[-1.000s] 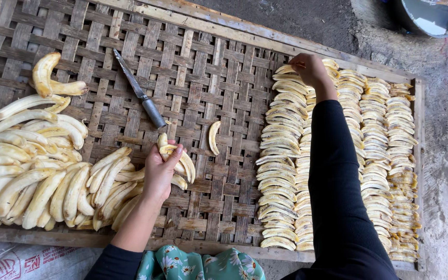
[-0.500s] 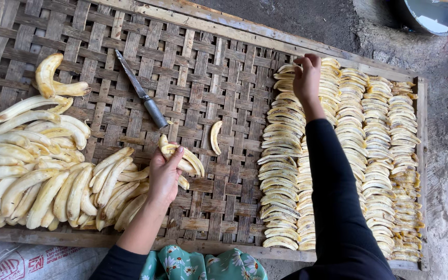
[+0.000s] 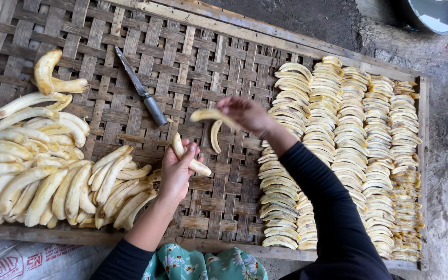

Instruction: The person sits on the ground beside a woven bamboo tray and arranges peeled banana halves one at a time into neat rows on the tray, taking pieces from a loose pile on the tray and placing them into an ordered section alongside already arranged rows. A knife rests on the tray but is not used.

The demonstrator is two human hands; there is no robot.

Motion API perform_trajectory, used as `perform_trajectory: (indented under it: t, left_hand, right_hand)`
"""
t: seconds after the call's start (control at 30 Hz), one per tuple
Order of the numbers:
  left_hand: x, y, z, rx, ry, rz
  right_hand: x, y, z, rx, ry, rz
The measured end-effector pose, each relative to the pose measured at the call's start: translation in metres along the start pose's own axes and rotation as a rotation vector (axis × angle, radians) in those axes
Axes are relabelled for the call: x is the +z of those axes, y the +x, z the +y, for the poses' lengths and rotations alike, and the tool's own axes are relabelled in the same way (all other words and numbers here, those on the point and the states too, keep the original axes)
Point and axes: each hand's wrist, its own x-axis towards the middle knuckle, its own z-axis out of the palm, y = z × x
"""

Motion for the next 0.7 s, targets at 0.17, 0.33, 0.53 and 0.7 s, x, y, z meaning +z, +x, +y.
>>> perform_trajectory:
  t: [0.17, 0.33, 0.53, 0.7]
  left_hand:
    - [0.002, -0.004, 0.007, -0.019, 0.007, -0.009]
    - [0.002, -0.004, 0.009, 0.006, 0.042, -0.014]
    - [-0.006, -0.002, 0.006, -0.002, -0.006, -0.004]
    - [-0.011, 0.000, 0.002, -0.006, -0.057, 0.005]
  right_hand:
    - [-0.082, 0.022, -0.031, -0.041, -0.244, 0.308]
    - [-0.079, 0.057, 0.000, -0.183, -1.182, 0.617]
    - [-0.086, 0.074, 0.018, -0.218, -1.172, 0.599]
    - [-0.090, 0.052, 0.001, -0.282, -0.880, 0.423]
